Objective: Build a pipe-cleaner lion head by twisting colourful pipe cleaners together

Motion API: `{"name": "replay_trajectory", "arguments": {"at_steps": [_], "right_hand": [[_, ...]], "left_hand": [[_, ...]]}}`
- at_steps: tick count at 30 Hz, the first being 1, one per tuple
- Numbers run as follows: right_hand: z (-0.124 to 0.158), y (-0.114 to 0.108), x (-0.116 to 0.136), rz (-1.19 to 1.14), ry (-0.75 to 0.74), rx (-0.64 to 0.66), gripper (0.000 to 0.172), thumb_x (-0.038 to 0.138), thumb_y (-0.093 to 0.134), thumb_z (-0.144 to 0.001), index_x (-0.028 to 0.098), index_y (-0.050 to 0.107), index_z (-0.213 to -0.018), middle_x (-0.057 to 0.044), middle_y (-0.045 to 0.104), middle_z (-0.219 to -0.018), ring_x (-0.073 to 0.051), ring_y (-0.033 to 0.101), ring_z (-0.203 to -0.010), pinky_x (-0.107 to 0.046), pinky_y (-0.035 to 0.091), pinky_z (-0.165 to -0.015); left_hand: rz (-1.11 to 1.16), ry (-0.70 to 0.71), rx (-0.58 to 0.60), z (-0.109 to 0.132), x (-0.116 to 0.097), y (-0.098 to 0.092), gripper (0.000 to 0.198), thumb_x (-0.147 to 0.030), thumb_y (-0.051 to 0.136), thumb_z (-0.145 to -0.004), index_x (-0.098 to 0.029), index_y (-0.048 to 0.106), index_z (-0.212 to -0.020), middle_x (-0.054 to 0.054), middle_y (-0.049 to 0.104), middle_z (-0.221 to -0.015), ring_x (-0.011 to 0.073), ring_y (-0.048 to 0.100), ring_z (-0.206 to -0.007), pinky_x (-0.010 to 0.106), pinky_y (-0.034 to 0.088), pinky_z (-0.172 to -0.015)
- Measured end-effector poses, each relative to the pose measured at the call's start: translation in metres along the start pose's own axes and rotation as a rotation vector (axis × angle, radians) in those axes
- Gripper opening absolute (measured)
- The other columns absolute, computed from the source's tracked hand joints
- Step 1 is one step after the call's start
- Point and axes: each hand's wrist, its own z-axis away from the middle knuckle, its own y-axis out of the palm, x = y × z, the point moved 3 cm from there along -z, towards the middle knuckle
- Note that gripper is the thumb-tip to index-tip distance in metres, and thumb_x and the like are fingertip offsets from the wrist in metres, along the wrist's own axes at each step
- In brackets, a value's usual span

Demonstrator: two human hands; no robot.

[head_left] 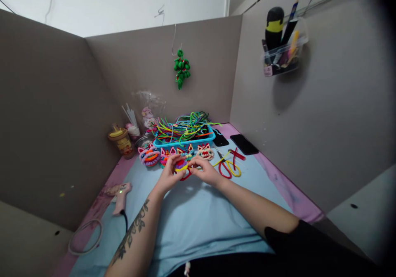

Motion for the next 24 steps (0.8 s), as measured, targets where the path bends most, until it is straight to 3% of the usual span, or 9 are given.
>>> {"name": "replay_trajectory", "arguments": {"at_steps": [5,11,15,24], "right_hand": [[0.001,-0.005,0.010,0.176,-0.120,0.004,0.013,0.023,0.057,-0.079,0.019,0.058,-0.092,-0.006,0.053,-0.097,-0.018,0.052,-0.094,-0.034,0.042,-0.085],[0.002,-0.008,0.009,0.315,-0.103,0.092,0.017,0.018,0.052,-0.080,0.019,0.052,-0.097,-0.006,0.053,-0.095,-0.016,0.052,-0.081,-0.031,0.043,-0.075],[0.001,-0.008,0.009,0.294,-0.082,0.085,0.023,0.007,0.049,-0.076,0.019,0.053,-0.095,-0.004,0.053,-0.092,-0.015,0.051,-0.077,-0.028,0.042,-0.072],[-0.001,0.000,0.001,0.156,-0.009,0.020,0.013,0.010,0.053,-0.079,0.018,0.064,-0.080,-0.002,0.054,-0.079,-0.013,0.052,-0.075,-0.027,0.041,-0.070]], "left_hand": [[-0.058,0.046,-0.022,0.000,0.000,0.000,0.053,-0.022,0.064,-0.075,-0.022,0.037,-0.120,0.012,0.050,-0.124,0.0214,0.046,-0.118,0.039,0.037,-0.099],[-0.020,0.004,-0.032,-0.001,0.001,0.000,0.053,-0.022,0.065,-0.074,-0.022,0.038,-0.119,0.012,0.050,-0.123,0.0219,0.047,-0.117,0.040,0.038,-0.097],[0.006,-0.008,-0.030,-0.001,0.001,0.000,0.053,-0.023,0.066,-0.073,-0.022,0.038,-0.118,0.012,0.050,-0.124,0.0219,0.046,-0.118,0.040,0.038,-0.097],[0.010,-0.034,-0.016,0.000,0.003,0.001,0.056,-0.024,0.068,-0.072,-0.023,0.038,-0.119,0.012,0.049,-0.126,0.0229,0.045,-0.120,0.039,0.039,-0.096]]}}
